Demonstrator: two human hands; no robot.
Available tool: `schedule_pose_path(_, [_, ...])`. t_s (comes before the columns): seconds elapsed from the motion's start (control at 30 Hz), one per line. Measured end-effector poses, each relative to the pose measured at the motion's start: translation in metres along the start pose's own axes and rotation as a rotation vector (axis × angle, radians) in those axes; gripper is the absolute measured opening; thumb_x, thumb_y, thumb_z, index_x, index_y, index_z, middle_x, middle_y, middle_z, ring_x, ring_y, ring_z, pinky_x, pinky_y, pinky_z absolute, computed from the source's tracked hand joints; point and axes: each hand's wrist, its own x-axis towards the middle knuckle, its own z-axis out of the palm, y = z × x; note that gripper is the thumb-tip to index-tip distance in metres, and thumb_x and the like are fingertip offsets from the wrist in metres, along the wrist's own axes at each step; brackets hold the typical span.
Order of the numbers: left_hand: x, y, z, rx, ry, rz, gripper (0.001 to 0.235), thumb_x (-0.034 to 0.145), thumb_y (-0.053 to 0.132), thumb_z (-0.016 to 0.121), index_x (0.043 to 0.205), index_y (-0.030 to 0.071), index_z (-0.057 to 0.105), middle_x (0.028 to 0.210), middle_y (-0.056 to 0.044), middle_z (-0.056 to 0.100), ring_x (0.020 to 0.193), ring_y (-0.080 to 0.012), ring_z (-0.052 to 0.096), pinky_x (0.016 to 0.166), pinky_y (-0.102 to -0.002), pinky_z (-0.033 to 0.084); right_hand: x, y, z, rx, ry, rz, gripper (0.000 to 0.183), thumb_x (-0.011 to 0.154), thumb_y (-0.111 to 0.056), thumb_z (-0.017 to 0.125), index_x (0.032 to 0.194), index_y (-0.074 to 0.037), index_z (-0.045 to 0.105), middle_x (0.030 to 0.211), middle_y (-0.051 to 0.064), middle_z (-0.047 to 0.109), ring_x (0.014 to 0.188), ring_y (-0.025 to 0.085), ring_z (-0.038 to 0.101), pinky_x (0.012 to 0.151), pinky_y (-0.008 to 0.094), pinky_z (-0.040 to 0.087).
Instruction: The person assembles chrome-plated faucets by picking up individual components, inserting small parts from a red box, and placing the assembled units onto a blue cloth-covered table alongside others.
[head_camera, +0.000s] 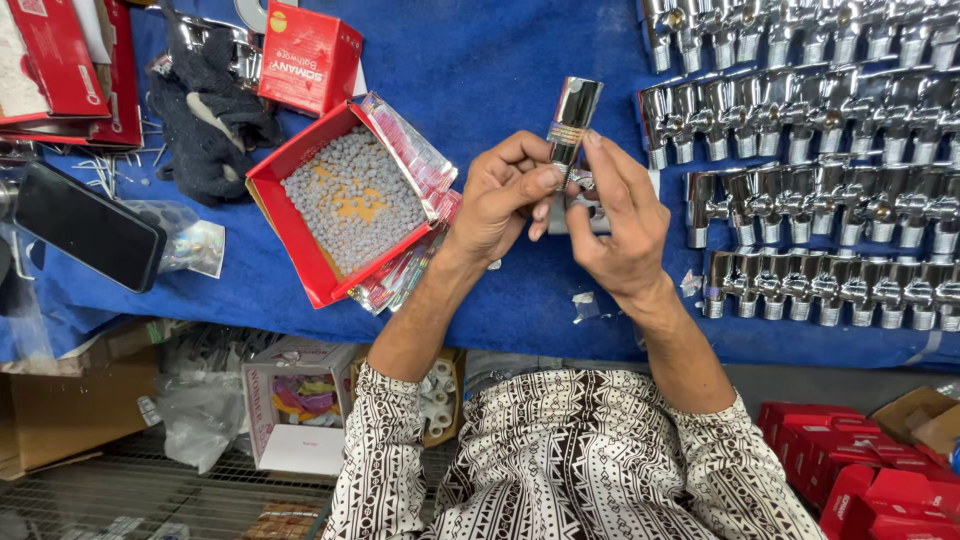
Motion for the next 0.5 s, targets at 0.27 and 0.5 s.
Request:
schedule_pose_path(0.27, [0.002,0.0,-0.006,0.018,0.027,0.004,0.02,0.098,0.007,0.073,0.111,-0.003,0.061,0.095,-0.016,0.072,0.065,-0.0083,0.059,0.051,-0.025,0.05,-0.005,0.001,-0.003,0.292,-0.057,0.216,0.063,0.091,0.011,0.066,0.15,-0.003,0.05,0.142,0.022,0.059,0.118,0.027,0.071,0.083,0.028,0.066])
schedule_pose_path(0.5, [0.002,-0.014,0.001,0.214,0.098,0.067,0.017,0.092,0.009,0.076,0.103,0.003,0.065,0.087,-0.007,0.072,0.067,-0.0094,0.065,0.051,-0.023,0.05,-0.004,-0.007,-0.001,-0.149,-0.017,-0.016,0.064,0.089,-0.005,0.079,0.148,-0.011,0.054,0.134,0.018,0.065,0.12,0.035,0.067,0.094,0.04,0.059])
